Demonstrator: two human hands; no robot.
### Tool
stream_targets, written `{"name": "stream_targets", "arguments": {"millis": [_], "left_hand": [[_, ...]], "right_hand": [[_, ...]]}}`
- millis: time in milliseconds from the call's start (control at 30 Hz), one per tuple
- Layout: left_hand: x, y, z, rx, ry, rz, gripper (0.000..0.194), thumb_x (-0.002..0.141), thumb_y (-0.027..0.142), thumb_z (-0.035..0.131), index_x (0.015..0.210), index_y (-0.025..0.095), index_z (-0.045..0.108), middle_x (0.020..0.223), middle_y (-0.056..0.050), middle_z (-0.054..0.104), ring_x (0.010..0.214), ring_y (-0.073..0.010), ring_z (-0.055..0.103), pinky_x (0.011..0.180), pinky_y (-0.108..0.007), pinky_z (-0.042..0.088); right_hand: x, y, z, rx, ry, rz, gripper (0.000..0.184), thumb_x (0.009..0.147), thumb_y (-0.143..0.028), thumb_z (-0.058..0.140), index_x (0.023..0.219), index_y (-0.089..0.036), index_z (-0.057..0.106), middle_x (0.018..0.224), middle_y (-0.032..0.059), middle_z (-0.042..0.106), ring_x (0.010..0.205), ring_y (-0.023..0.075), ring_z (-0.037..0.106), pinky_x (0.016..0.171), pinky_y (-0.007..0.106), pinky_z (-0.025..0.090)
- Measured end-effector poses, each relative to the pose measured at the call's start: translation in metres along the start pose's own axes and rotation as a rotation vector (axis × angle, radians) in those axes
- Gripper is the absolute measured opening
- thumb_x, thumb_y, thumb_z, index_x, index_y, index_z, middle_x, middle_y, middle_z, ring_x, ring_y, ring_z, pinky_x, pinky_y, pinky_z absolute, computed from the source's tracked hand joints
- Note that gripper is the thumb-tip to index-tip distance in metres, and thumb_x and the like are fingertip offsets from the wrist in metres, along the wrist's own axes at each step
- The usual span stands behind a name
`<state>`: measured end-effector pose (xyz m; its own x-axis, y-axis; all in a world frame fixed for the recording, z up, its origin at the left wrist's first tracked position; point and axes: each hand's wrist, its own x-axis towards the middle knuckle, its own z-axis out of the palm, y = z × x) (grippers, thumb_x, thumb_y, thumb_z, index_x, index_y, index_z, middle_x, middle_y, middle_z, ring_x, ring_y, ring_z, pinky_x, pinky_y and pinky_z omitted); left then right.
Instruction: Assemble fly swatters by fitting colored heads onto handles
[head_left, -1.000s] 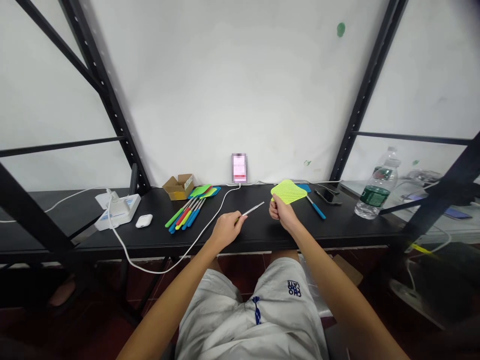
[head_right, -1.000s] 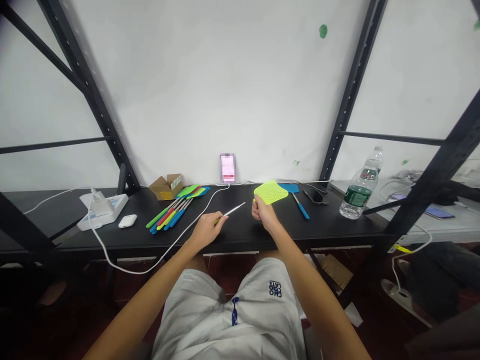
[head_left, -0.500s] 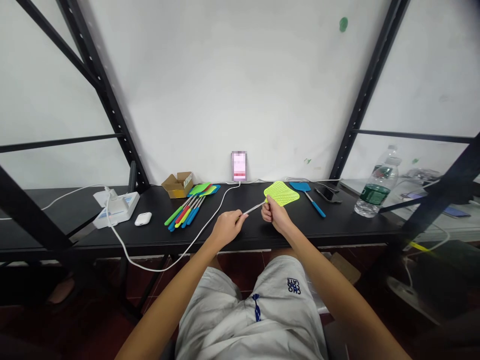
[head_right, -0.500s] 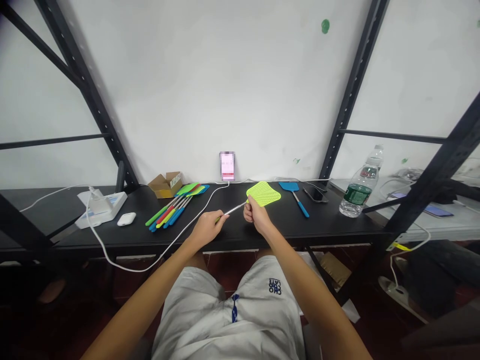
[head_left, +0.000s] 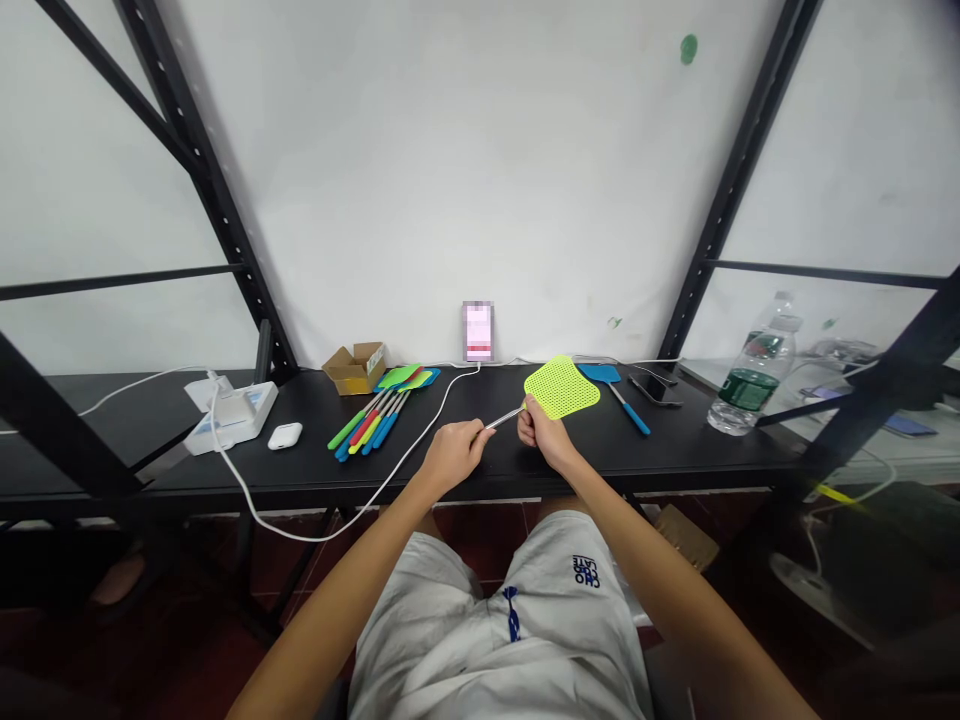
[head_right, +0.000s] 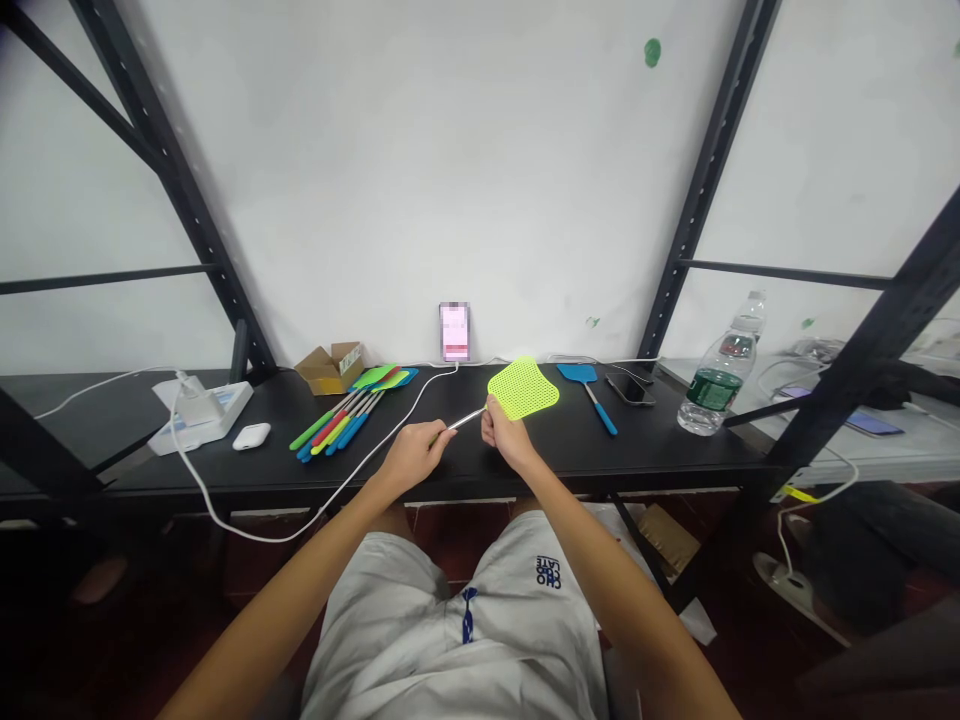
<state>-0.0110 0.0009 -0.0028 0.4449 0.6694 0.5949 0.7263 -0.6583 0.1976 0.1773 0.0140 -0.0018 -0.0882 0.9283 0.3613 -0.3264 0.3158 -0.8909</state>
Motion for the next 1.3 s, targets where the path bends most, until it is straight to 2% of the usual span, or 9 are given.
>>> {"name": "stream_targets", "arguments": {"millis": [467, 733, 833, 1000, 1100, 1300], "left_hand": [[-0.001, -0.003, 0.002, -0.023, 0.01, 0.0, 0.037, 0.099, 0.039, 0.038, 0.07, 0.019, 0.051, 0.067, -0.002, 0.059, 0.063, -0.0138, 0.054, 0.063, -0.025, 0.033], [0.001, -0.003, 0.002, -0.117, -0.008, 0.007, 0.037, 0.099, 0.038, 0.039, 0.069, 0.019, 0.051, 0.063, 0.0, 0.056, 0.061, -0.0127, 0.053, 0.063, -0.025, 0.033], [0.002, 0.0, 0.001, -0.137, 0.006, 0.002, 0.039, 0.099, 0.039, 0.039, 0.067, 0.019, 0.049, 0.061, 0.0, 0.054, 0.058, -0.0117, 0.05, 0.06, -0.024, 0.032], [0.002, 0.003, 0.001, -0.125, 0.028, -0.005, 0.039, 0.099, 0.039, 0.038, 0.066, 0.019, 0.049, 0.06, 0.001, 0.053, 0.056, -0.0115, 0.048, 0.059, -0.025, 0.031], [0.001, 0.003, 0.0, -0.115, 0.013, -0.002, 0.039, 0.098, 0.04, 0.038, 0.067, 0.019, 0.05, 0.062, 0.0, 0.055, 0.059, -0.0121, 0.051, 0.061, -0.025, 0.032], [0.0, 0.001, 0.0, -0.069, -0.016, -0.014, 0.039, 0.099, 0.041, 0.038, 0.071, 0.019, 0.054, 0.067, -0.002, 0.061, 0.064, -0.0138, 0.057, 0.063, -0.025, 0.034]], "right_hand": [[-0.002, 0.004, 0.0, -0.053, -0.097, -0.048, 0.045, 0.091, -0.058, 0.047, 0.065, -0.022, 0.037, 0.048, -0.0073, 0.033, 0.038, 0.0075, 0.032, 0.041, 0.024, 0.022], [-0.004, 0.002, -0.001, -0.106, -0.126, -0.036, 0.047, 0.089, -0.061, 0.047, 0.064, -0.022, 0.037, 0.05, -0.007, 0.033, 0.039, 0.0071, 0.03, 0.041, 0.024, 0.023], [-0.007, 0.002, 0.005, -0.131, -0.079, -0.009, 0.05, 0.088, -0.062, 0.049, 0.061, -0.022, 0.037, 0.05, -0.0067, 0.032, 0.04, 0.007, 0.03, 0.04, 0.024, 0.024], [-0.005, 0.005, 0.013, -0.037, 0.11, -0.016, 0.049, 0.08, -0.052, 0.065, 0.059, -0.023, 0.032, 0.049, -0.0088, 0.025, 0.04, 0.0057, 0.025, 0.038, 0.023, 0.02], [-0.002, 0.007, 0.011, 0.002, 0.131, -0.013, 0.047, 0.079, -0.046, 0.067, 0.058, -0.023, 0.031, 0.048, -0.009, 0.025, 0.04, 0.0054, 0.023, 0.037, 0.024, 0.018], [0.0, 0.01, 0.005, -0.064, 0.15, -0.004, 0.044, 0.08, -0.042, 0.064, 0.058, -0.024, 0.031, 0.047, -0.0079, 0.026, 0.039, 0.0068, 0.025, 0.036, 0.024, 0.019]]}}
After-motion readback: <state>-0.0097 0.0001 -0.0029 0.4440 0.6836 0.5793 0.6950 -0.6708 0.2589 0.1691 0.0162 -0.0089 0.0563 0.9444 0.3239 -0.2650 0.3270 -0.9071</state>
